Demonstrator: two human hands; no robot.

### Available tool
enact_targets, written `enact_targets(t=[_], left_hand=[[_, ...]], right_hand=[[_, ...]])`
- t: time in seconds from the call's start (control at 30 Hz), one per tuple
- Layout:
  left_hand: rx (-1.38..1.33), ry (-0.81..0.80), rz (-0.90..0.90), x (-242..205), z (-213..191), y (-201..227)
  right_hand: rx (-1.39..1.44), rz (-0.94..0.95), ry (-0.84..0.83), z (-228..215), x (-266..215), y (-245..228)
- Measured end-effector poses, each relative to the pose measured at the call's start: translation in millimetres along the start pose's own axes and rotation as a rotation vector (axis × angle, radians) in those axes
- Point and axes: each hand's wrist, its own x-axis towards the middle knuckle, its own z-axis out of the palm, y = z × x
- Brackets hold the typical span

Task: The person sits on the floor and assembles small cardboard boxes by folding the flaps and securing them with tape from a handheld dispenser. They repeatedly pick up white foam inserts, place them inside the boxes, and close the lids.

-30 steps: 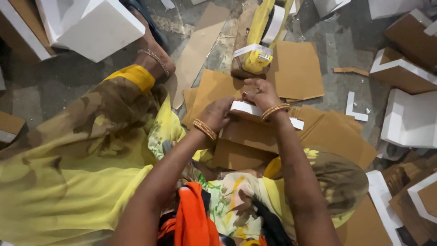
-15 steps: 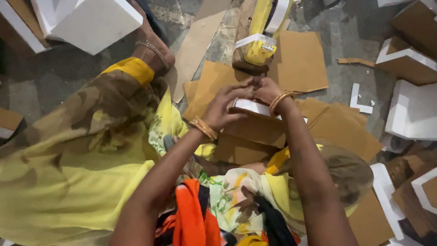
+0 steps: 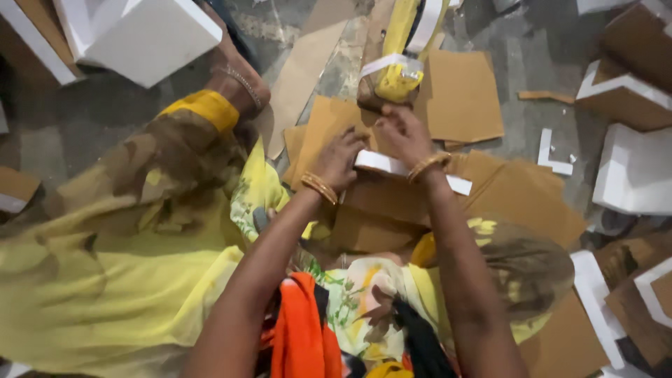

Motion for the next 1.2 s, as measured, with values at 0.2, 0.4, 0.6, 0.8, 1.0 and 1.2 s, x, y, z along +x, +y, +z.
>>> enact_targets(t=[0.2,0.4,0.6,0.8,1.0,1.2], left_hand=[[0.161,-0.03,-0.049,-8.4,-7.7,2.9],[0.163,-0.039,-0.045,-6.8,-37.8,16.5],[-0.214,0.542,-0.122,-9.1,-166.5,-21.4],[0.013,0.803,-0.171,-35.2,-249.0,-62.3],[0.293,0.523,-0.156,-15.3,-222.2,-62.4],[0.902,0.311,-0.238,22.3,-245.5,-83.7]], right_hand=[[-0.584,-0.06,-0.099,-37.1,-74.6,-49.5],[-0.768,-0.039,0.061,-44.0,-109.4,-50.1],[-0.825,-0.112,0.299,-40.4,-132.9,-85.2],[-0.543,-0.378,-0.013,54.5,-115.8,-180.9],[-0.156,-0.982,-0.502,171.1,-53.7,-312.2],[-0.045,-0.809,-0.702,212.5,-48.2,-323.8]])
